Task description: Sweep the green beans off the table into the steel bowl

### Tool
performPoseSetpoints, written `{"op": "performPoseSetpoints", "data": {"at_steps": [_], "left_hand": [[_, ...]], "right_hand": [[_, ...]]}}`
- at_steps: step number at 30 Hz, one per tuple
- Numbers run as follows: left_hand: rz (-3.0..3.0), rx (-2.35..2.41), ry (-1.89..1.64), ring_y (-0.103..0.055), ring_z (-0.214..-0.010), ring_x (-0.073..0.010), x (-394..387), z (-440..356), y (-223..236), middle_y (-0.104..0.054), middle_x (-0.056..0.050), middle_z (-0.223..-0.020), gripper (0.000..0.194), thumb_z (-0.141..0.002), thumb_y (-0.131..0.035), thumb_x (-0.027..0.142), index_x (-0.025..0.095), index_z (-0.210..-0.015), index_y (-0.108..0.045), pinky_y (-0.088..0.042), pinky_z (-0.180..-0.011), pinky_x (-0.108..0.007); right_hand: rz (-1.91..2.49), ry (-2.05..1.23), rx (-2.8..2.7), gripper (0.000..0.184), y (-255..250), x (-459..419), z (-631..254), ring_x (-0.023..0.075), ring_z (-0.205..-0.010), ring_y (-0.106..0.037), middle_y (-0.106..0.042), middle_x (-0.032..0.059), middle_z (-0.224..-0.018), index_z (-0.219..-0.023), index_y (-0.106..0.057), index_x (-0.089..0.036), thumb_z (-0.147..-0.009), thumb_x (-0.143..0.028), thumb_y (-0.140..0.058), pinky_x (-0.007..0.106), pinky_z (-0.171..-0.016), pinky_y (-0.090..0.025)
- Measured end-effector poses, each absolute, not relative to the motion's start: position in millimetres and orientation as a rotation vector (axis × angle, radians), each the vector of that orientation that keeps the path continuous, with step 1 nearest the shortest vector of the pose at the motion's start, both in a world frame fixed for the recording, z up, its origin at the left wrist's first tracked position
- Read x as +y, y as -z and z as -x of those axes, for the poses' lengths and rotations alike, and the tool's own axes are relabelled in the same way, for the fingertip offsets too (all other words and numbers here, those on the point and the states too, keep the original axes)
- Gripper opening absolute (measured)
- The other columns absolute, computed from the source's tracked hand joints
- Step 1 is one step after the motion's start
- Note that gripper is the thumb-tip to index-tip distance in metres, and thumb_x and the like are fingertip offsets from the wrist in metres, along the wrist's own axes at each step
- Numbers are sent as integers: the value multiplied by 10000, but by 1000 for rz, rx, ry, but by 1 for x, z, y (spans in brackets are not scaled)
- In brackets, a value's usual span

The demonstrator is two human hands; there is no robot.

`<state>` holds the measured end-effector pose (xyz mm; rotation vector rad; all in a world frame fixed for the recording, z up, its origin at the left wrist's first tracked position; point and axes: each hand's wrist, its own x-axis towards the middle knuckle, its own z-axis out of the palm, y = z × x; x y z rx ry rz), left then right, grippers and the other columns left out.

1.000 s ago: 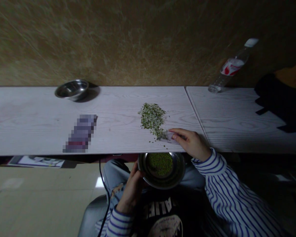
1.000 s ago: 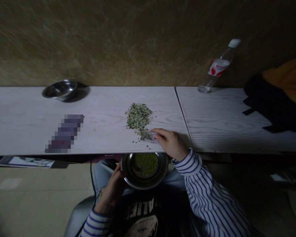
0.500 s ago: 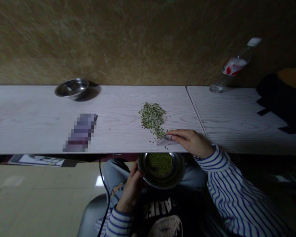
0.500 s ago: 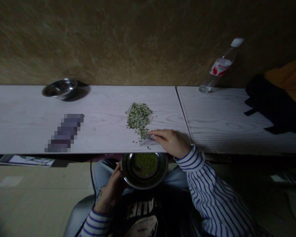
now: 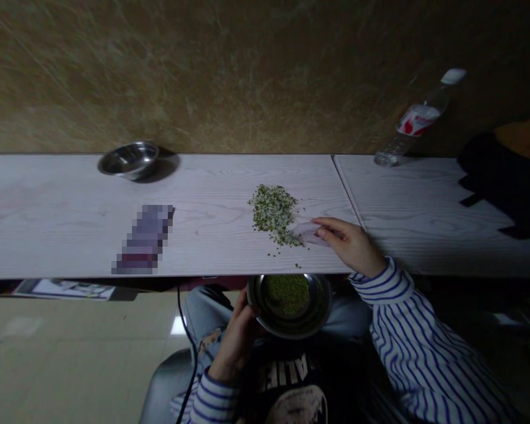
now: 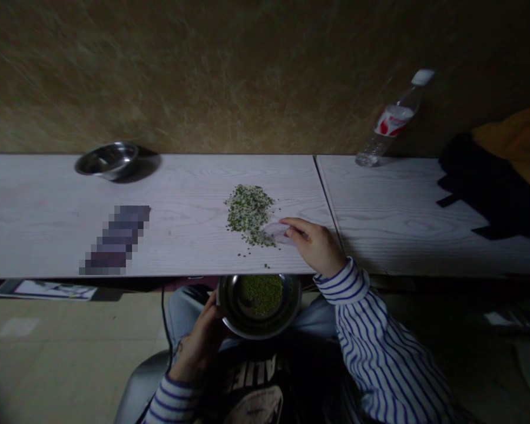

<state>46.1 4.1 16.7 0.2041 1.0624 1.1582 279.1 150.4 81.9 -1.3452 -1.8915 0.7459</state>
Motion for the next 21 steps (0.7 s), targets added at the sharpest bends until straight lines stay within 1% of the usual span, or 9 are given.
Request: {"op": "performPoseSetpoints", "data": {"at_steps": [4,8,12,17,21], "left_hand": [[-236,1099,-1134,-630,-931,-256,3,-46,-16,-697,-41,-1000,548,-673,-634,173,223,-1216,-588,-527,-766,-355],[-232,1114,-1124,-624,-947,-260,3,-46,-17,-695,-43,-1005,567,-651,-636,179,221,-1214,-591,-528,-750,-341],[-238,1112,-1128,-619,-962,-268,4,-46,-15,-692,-44,-1012,558,-634,-639,178,220,-1190,-608,-525,-750,-342],[-270,1082,-1126,-624,-922,-249,2,-46,-12,-687,-44,-1008,559,-685,-628,178,218,-1241,-582,-526,-751,-344],[-261,1112,-1118,-622,-886,-237,2,-46,-13,-681,-44,-1015,536,-661,-616,165,215,-1194,-592,-526,-690,-318]], "right_hand": [[1376,-717,-1874,311,-81,148,-278,205,-909,-718,-761,59,-1038,-1151,-708,-229,-893,-265,-537,356,-852,-569],[1394,-691,-1898,289,-86,139,-270,202,-897,-720,-768,53,-1018,-1103,-729,-225,-883,-265,-546,340,-845,-572],[1385,-719,-1919,284,-86,132,-271,201,-911,-718,-768,48,-1021,-1103,-730,-229,-890,-269,-546,334,-847,-573],[1391,-729,-1843,300,-83,129,-285,212,-952,-711,-756,69,-1067,-1139,-712,-208,-892,-283,-558,359,-879,-565],[1422,-718,-1782,290,-82,125,-298,225,-948,-714,-751,78,-1087,-1111,-722,-204,-879,-298,-576,389,-897,-564]]}}
